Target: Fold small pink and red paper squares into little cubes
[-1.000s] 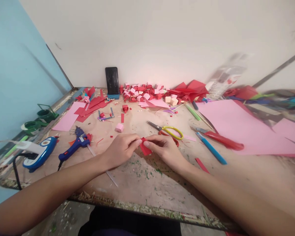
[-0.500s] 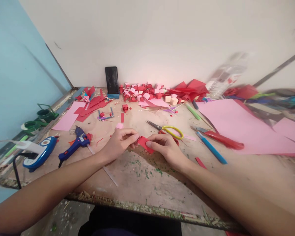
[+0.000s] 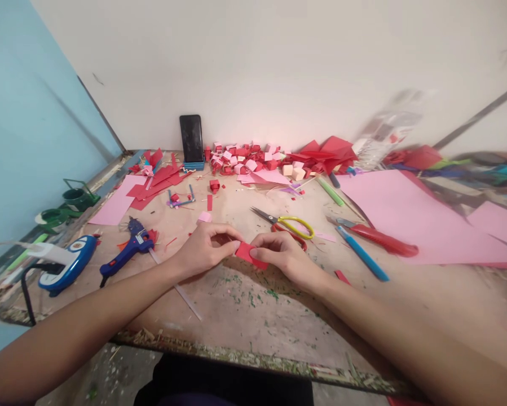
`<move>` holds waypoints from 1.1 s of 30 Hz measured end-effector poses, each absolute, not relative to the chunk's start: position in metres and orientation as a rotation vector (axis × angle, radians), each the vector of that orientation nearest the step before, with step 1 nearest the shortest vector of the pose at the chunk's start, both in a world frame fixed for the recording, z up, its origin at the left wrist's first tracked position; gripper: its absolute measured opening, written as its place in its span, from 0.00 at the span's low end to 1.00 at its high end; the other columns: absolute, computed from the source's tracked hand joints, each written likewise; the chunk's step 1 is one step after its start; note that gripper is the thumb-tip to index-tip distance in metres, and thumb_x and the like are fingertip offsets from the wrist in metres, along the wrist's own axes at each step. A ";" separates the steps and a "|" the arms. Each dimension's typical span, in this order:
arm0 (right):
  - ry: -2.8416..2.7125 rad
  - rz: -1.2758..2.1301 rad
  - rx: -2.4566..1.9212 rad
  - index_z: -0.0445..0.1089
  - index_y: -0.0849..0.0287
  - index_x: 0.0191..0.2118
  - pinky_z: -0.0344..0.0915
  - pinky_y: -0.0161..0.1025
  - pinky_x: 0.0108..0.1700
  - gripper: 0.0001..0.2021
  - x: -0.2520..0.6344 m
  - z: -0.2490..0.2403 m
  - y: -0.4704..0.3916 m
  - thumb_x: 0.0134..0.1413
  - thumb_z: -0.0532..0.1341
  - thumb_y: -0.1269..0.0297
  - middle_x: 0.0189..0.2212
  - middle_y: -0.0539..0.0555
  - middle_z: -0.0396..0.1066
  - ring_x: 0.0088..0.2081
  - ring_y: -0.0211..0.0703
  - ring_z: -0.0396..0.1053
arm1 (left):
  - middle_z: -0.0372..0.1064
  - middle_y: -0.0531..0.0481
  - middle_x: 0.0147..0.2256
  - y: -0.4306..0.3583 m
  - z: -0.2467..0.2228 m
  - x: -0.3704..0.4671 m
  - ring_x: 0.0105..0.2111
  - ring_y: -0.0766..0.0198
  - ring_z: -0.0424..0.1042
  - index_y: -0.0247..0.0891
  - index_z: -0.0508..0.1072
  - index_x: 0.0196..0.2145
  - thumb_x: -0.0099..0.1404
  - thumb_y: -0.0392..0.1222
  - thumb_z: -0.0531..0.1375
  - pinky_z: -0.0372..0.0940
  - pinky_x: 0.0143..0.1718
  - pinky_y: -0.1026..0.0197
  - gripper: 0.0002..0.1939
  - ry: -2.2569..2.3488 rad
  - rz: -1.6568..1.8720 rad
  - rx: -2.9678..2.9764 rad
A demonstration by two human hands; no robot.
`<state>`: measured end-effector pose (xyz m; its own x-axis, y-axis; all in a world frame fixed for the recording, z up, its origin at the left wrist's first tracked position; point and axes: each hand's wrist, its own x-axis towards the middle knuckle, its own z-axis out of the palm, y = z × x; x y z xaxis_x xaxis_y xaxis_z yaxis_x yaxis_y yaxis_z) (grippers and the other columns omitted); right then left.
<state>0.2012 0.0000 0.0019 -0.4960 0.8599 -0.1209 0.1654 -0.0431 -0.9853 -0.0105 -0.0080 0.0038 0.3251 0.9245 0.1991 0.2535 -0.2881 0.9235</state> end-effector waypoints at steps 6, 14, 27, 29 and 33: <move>-1.703 1.590 -1.094 0.75 0.61 0.27 0.60 0.36 0.29 0.08 0.203 0.000 0.003 0.52 0.64 0.63 0.22 0.51 0.72 0.25 0.39 0.67 | 0.79 0.47 0.32 -0.009 0.005 -0.009 0.33 0.62 0.75 0.34 0.80 0.32 0.61 0.36 0.61 0.67 0.36 0.62 0.06 1.084 1.005 1.756; -1.667 1.552 -1.109 0.77 0.61 0.28 0.60 0.36 0.28 0.08 0.201 -0.003 0.001 0.53 0.65 0.62 0.22 0.51 0.72 0.24 0.38 0.66 | 0.74 0.51 0.28 -0.006 0.001 -0.009 0.30 0.65 0.71 0.34 0.78 0.31 0.65 0.42 0.62 0.64 0.34 0.64 0.09 1.045 1.015 1.558; -1.754 1.431 -1.134 0.78 0.62 0.29 0.59 0.35 0.25 0.12 0.196 -0.006 -0.001 0.57 0.66 0.58 0.21 0.51 0.71 0.23 0.37 0.65 | 0.70 0.52 0.26 -0.008 -0.002 -0.007 0.27 0.66 0.69 0.34 0.75 0.28 0.67 0.45 0.61 0.62 0.30 0.65 0.13 1.084 0.946 1.601; -1.736 1.452 -1.131 0.78 0.62 0.29 0.63 0.36 0.28 0.13 0.196 -0.006 -0.001 0.58 0.66 0.57 0.22 0.52 0.74 0.24 0.38 0.68 | 0.70 0.52 0.26 -0.007 -0.003 -0.007 0.27 0.66 0.69 0.35 0.76 0.29 0.68 0.45 0.60 0.63 0.31 0.65 0.13 1.082 0.945 1.593; -1.645 1.529 -1.121 0.79 0.62 0.32 0.69 0.38 0.31 0.14 0.195 -0.006 -0.001 0.59 0.66 0.55 0.26 0.55 0.78 0.26 0.41 0.73 | 0.70 0.54 0.23 -0.006 -0.004 -0.005 0.22 0.68 0.69 0.35 0.76 0.31 0.67 0.46 0.61 0.64 0.26 0.66 0.12 1.058 0.871 1.470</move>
